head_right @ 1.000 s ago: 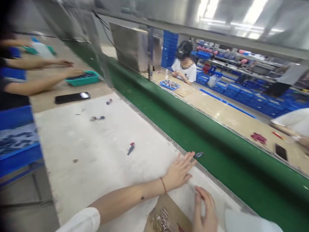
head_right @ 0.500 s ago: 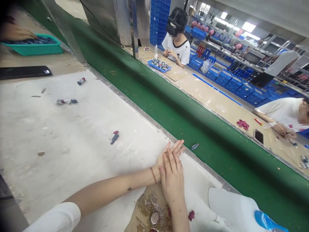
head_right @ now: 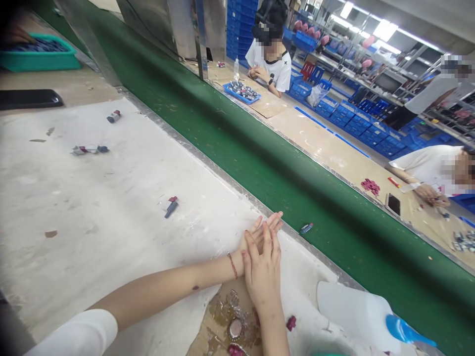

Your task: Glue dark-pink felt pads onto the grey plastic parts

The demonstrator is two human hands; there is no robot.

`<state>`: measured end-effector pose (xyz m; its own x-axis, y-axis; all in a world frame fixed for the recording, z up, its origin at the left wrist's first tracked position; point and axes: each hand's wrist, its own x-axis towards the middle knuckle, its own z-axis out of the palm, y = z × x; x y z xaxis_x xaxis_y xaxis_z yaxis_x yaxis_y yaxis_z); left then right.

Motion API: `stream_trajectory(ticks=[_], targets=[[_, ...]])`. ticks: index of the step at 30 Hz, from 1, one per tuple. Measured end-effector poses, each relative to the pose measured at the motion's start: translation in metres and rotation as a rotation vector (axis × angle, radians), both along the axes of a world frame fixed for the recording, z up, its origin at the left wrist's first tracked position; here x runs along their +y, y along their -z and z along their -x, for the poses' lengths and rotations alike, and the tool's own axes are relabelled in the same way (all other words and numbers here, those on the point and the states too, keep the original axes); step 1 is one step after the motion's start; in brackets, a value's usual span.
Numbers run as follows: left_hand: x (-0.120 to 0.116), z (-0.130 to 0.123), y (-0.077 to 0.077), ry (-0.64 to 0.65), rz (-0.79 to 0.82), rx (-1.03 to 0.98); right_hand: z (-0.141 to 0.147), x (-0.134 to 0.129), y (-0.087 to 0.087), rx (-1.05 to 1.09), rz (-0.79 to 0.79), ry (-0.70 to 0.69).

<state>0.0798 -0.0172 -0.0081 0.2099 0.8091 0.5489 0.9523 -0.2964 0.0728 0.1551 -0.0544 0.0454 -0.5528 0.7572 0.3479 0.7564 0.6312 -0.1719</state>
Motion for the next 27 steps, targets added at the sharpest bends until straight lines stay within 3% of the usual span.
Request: stream_trajectory(ticks=[6, 10, 16, 20, 27], targets=[[-0.001, 0.002, -0.002, 0.029, -0.015, 0.016, 0.002, -0.004, 0.002, 0.051, 0.080, 0.005], [-0.004, 0.009, -0.009, 0.062, -0.017, 0.026, -0.005, 0.000, -0.002, 0.180, 0.052, 0.033], [-0.011, 0.019, -0.021, 0.333, -0.116, 0.144, -0.033, 0.008, -0.014, 0.475, -0.038, 0.272], [-0.014, 0.021, -0.022, 0.462, -0.213, 0.129, -0.047, 0.008, -0.020, 0.488, -0.040, 0.252], [-0.013, 0.025, -0.023, 0.527, -0.248, 0.085, -0.053, 0.010, -0.025, 0.488, 0.070, 0.200]])
